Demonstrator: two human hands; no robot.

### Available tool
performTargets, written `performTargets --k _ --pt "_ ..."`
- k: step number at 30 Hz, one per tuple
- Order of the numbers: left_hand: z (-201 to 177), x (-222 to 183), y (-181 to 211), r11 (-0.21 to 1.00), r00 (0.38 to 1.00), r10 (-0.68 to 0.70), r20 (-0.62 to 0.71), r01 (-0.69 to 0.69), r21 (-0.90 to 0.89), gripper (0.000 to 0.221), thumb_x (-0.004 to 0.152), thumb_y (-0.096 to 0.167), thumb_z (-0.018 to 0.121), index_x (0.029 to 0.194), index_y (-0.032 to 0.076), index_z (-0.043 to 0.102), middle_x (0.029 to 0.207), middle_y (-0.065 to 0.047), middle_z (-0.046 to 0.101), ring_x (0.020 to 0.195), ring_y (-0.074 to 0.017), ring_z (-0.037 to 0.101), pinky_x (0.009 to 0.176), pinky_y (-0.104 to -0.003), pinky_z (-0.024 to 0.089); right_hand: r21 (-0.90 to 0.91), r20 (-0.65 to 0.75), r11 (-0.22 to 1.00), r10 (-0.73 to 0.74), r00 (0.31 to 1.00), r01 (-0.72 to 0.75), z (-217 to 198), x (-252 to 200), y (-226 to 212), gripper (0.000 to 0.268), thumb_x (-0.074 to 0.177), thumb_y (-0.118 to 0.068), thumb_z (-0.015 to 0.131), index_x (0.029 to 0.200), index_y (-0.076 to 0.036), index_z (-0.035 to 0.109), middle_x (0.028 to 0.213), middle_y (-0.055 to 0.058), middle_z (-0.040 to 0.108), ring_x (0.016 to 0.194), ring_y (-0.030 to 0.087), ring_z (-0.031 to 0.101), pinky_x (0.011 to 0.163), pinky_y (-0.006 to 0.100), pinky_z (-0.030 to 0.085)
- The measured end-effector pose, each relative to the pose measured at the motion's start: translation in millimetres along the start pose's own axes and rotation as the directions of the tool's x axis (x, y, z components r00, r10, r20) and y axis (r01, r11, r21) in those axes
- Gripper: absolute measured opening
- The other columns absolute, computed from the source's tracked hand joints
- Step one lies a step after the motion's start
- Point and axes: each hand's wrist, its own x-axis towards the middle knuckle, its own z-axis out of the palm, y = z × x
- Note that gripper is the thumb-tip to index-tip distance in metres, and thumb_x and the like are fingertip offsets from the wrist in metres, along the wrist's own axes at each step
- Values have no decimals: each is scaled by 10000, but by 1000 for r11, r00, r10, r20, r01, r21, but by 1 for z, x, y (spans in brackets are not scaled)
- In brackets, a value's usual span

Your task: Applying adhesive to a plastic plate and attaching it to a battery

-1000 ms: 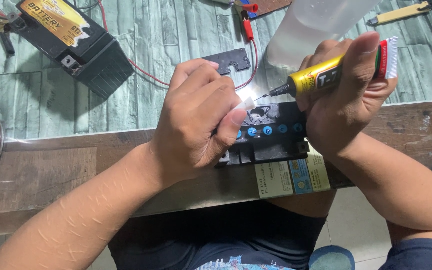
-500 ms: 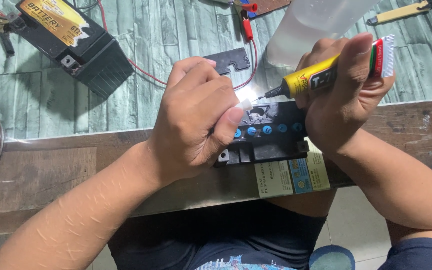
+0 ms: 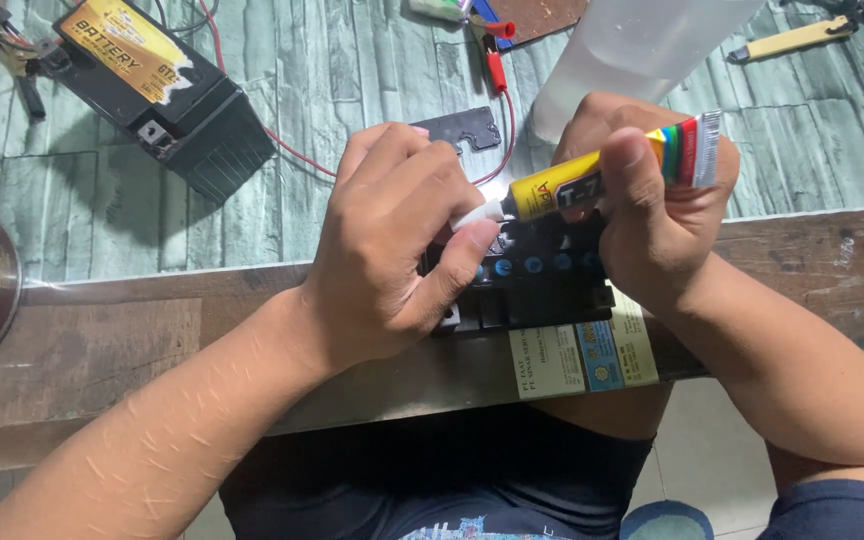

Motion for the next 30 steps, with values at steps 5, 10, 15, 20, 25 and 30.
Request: performTargets --k 5,10,15,20,25,30 --pt "-3 2 1 998 999 -40 -18 41 40 277 1062 223 442 877 32 521 821 -83 486 804 -283 452 809 -423 335 -10 4 996 85 996 -85 -5 -1 -1 345 1092 -283 508 884 -10 542 722 76 501 625 149 459 613 285 355" --pt "-5 5 1 998 998 -57 -35 56 -19 452 1105 323 278 819 57 506 788 -57 503 754 -241 442 792 -400 319 26 -110 990 140 984 -138 -5 -3 -6 207 1009 -184 686 1023 -57 523 903 58 582 641 96 536 581 218 450" --pt "-3 -5 -6 987 983 -163 -85 163 -12 226 983 229 678 1128 119 544 855 -35 542 803 -188 554 862 -350 395 -95 -188 988 99 977 -118 -7 -4 -4 205 969 -163 751 945 -37 591 872 79 615 778 143 592 751 255 488" --pt "-10 6 -3 987 987 -156 -51 153 -48 273 1035 271 473 847 83 531 827 -45 571 809 -222 483 782 -364 346 -79 -210 990 102 972 -121 -11 -10 3 273 878 -215 825 940 -53 614 881 72 642 794 129 606 755 248 498" --pt "-15 6 -5 966 979 -195 56 201 -161 328 1021 389 462 1157 106 555 981 -64 588 978 -221 493 909 -366 401 -42 -181 993 104 978 -114 -10 -9 3 302 830 -212 853 924 -56 611 873 71 648 781 113 592 732 233 488" --pt "-12 6 -9 993 994 -111 -13 111 35 208 1042 224 535 893 85 581 858 -27 603 901 -256 514 833 -411 354 -47 -154 991 116 981 -125 -15 -9 8 386 796 -310 848 974 -43 634 927 60 634 849 127 612 778 233 497"
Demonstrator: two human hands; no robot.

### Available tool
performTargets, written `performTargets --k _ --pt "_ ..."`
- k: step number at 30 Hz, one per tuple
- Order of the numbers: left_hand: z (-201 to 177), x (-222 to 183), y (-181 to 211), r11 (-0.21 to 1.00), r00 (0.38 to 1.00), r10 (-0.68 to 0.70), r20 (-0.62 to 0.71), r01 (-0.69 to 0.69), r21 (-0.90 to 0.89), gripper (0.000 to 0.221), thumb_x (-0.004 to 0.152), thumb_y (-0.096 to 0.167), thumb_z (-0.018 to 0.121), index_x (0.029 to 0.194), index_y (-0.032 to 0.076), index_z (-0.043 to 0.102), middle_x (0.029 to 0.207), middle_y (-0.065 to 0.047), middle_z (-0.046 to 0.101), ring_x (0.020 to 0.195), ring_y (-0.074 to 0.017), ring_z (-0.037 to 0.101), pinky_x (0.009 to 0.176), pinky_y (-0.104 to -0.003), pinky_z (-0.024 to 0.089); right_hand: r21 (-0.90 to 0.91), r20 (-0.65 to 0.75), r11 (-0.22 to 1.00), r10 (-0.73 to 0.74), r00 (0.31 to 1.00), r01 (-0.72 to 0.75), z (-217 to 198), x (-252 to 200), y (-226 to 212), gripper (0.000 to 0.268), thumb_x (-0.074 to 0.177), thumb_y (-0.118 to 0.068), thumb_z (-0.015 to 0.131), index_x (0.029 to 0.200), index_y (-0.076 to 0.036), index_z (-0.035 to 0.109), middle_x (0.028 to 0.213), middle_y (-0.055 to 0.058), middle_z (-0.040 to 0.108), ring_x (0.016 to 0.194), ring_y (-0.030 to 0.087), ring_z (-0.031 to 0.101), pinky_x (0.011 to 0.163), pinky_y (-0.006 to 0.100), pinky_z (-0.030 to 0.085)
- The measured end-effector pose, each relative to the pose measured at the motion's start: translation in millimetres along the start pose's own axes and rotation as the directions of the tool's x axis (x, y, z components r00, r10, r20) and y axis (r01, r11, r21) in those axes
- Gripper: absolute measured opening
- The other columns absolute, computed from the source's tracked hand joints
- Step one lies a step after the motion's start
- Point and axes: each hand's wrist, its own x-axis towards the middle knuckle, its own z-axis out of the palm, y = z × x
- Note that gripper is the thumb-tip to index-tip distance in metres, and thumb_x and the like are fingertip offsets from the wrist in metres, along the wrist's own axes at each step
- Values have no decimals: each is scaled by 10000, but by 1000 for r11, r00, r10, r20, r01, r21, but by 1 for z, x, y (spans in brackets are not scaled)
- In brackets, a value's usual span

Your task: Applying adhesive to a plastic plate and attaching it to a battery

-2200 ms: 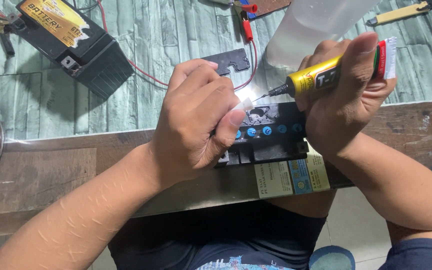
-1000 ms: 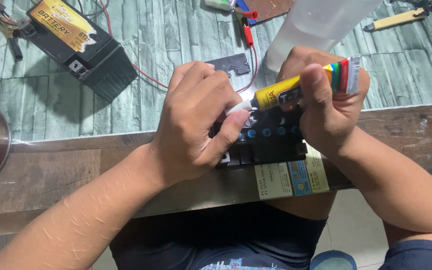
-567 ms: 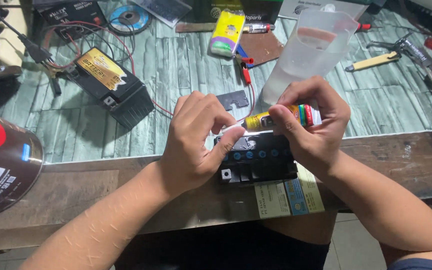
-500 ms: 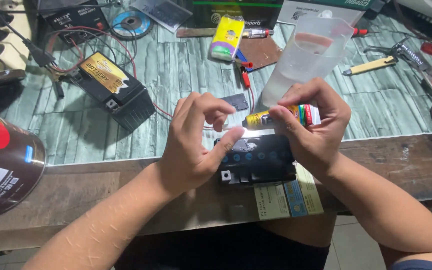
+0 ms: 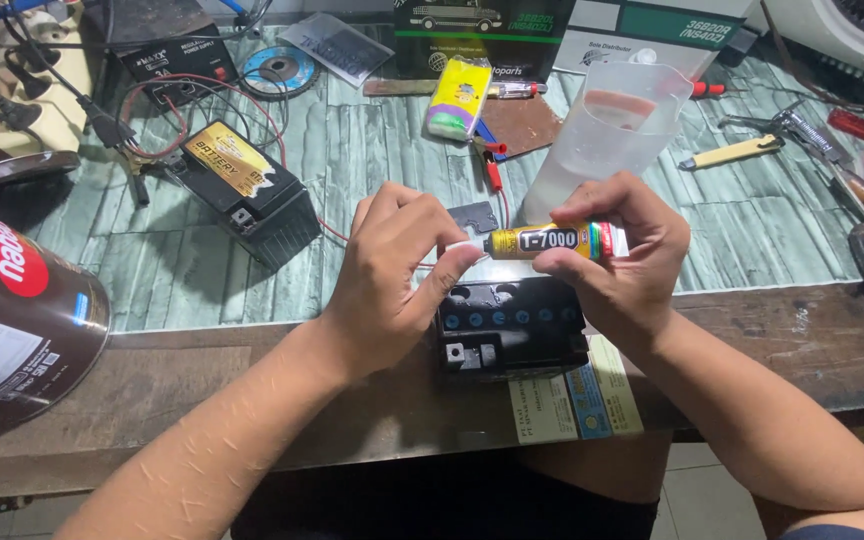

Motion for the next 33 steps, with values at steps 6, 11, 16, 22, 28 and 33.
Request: performTargets --k 6,11,16,22,28,33 --pt "-4 3 1 999 998 35 -60 -36 -26 109 1004 173 624 948 79 626 903 -45 631 891 -248 516 832 -386 367 -149 302 946 -233 924 288 -5 27 -18 295 895 -174 762 917 3 526 858 163 664 692 203 600 624 272 468" --pt "-8 2 -3 963 974 226 -36 -217 159 73 988 99 716 1058 81 706 946 -40 667 935 -289 551 800 -432 377 -178 344 976 -57 937 125 -12 27 -6 369 1006 -261 631 709 -58 551 628 11 463 565 108 353 533 263 266" --pt "-3 0 -2 971 990 121 -78 -101 219 222 1025 288 571 1003 120 714 895 17 688 924 -286 578 785 -435 362 -188 341 980 7 940 61 -16 25 -5 287 941 -314 710 887 -94 533 759 -12 533 609 75 403 548 219 313" --pt "-2 0 -7 998 996 -63 56 63 2 361 1062 253 401 793 126 606 784 23 616 938 -237 532 966 -460 336 -220 254 964 -92 963 150 -8 19 -1 263 957 -199 739 978 -27 542 843 56 576 621 95 460 542 215 368" --pt "-1 2 -13 990 994 -110 13 110 -88 277 1035 267 559 837 110 675 803 18 640 934 -210 545 905 -400 374 -253 288 877 -336 897 410 -13 28 -6 297 1006 -171 675 1133 9 476 913 170 599 654 184 511 550 271 433" --pt "-4 6 -12 997 996 62 -66 -66 -50 186 1016 158 616 898 21 658 837 -72 660 921 -289 524 866 -392 426 -23 245 996 92 965 -89 -16 27 -11 123 1050 -126 608 1024 -13 650 766 42 620 622 81 516 553 185 386"
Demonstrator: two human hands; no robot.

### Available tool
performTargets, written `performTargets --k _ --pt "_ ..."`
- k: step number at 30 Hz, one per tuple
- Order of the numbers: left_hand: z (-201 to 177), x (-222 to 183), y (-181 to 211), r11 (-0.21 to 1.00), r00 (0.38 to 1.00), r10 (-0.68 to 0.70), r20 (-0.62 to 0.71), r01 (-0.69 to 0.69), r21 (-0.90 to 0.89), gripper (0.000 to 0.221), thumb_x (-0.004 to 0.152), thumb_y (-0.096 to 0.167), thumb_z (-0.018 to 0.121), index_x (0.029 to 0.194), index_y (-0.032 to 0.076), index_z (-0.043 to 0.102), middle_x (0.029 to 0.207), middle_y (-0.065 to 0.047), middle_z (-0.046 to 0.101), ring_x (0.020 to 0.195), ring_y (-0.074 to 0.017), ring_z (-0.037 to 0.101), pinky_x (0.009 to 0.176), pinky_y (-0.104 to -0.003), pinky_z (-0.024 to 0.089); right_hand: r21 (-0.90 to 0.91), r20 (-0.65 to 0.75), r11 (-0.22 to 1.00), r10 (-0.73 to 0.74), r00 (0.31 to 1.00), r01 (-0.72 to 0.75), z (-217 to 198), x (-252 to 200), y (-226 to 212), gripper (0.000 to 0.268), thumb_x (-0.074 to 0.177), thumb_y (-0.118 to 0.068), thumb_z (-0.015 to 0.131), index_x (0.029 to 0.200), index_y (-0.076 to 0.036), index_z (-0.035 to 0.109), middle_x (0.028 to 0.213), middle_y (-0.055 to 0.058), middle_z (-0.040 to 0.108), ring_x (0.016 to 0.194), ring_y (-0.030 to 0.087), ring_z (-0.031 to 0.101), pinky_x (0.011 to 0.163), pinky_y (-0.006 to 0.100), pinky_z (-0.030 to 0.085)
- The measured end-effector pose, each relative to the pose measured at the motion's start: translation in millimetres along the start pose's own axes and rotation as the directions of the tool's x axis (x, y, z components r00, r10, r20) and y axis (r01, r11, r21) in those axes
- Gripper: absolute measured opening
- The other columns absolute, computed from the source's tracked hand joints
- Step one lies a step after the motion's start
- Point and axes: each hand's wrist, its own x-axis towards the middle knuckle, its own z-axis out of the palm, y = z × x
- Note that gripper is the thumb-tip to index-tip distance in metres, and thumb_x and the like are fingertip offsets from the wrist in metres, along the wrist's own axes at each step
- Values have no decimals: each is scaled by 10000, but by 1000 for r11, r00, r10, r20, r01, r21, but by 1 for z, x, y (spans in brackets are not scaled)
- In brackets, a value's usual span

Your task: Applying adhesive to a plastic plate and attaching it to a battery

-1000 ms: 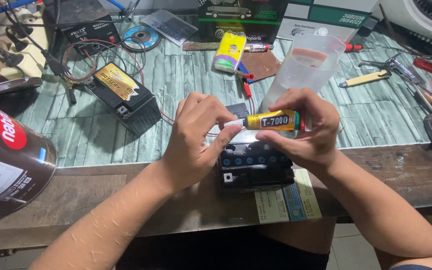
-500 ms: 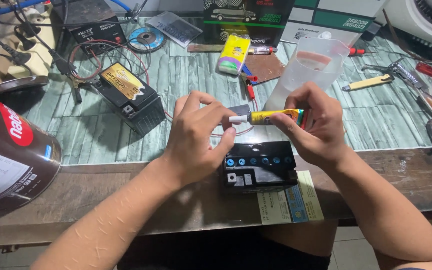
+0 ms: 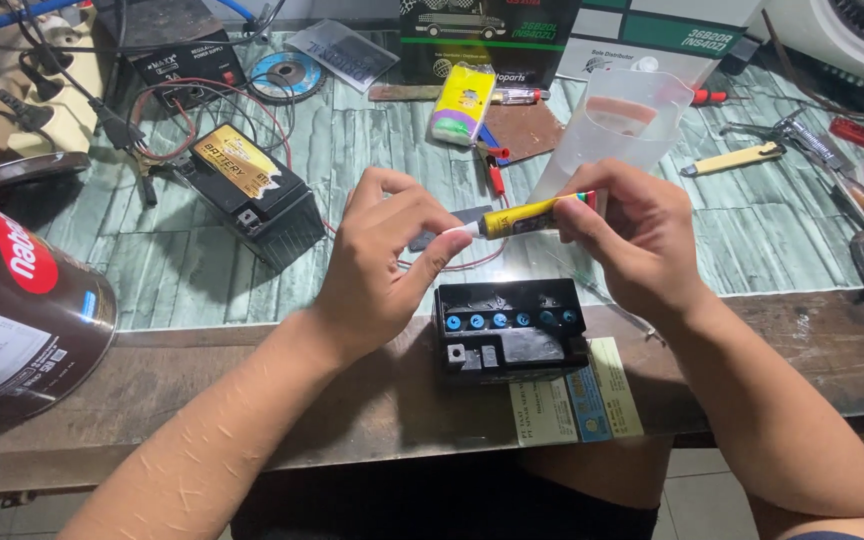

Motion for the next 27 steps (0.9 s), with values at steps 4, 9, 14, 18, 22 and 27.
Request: performTargets --k 4,9,14,18,22,27 --pt "-6 2 0 987 992 127 24 -129 100 112 969 52 727 1042 -12 670 920 -111 670 944 -315 516 882 -418 446 282 64 915 282 957 -289 -1 2 11 255 970 -169 653 751 -46 612 666 24 516 560 93 389 471 208 302" --pt "-10 3 -1 898 950 310 49 -309 314 58 1036 92 663 1036 36 676 905 -73 676 948 -319 522 772 -470 383 306 244 853 359 901 -422 3 1 14 350 1018 -268 562 699 -134 512 661 -47 384 570 67 339 504 216 244" --pt "-13 5 -2 953 975 215 51 -221 207 58 984 112 737 990 58 717 897 -44 702 950 -287 521 807 -412 363 -100 223 991 -63 973 87 -2 6 -5 219 992 -199 632 1060 -44 492 939 86 584 785 164 561 681 262 461" --pt "-12 3 -3 929 954 292 73 -301 216 67 998 84 712 1002 18 706 895 -74 688 937 -318 517 779 -433 353 -107 130 994 28 991 -14 1 3 -8 369 1036 -213 624 689 -88 603 623 -22 562 591 61 461 582 209 355" --pt "-14 4 1 796 880 467 90 -462 390 44 1018 62 709 998 24 716 870 -28 696 912 -271 503 800 -405 387 224 199 892 352 914 -393 1 3 0 476 989 -316 639 581 -107 514 551 -33 431 491 54 379 447 175 271" --pt "-7 4 -2 833 917 396 49 -381 400 160 1031 156 673 937 29 698 825 -47 685 917 -277 506 804 -439 372 -457 179 798 -351 919 393 -4 7 4 420 949 -423 660 917 -5 627 744 52 570 549 143 445 507 294 350"
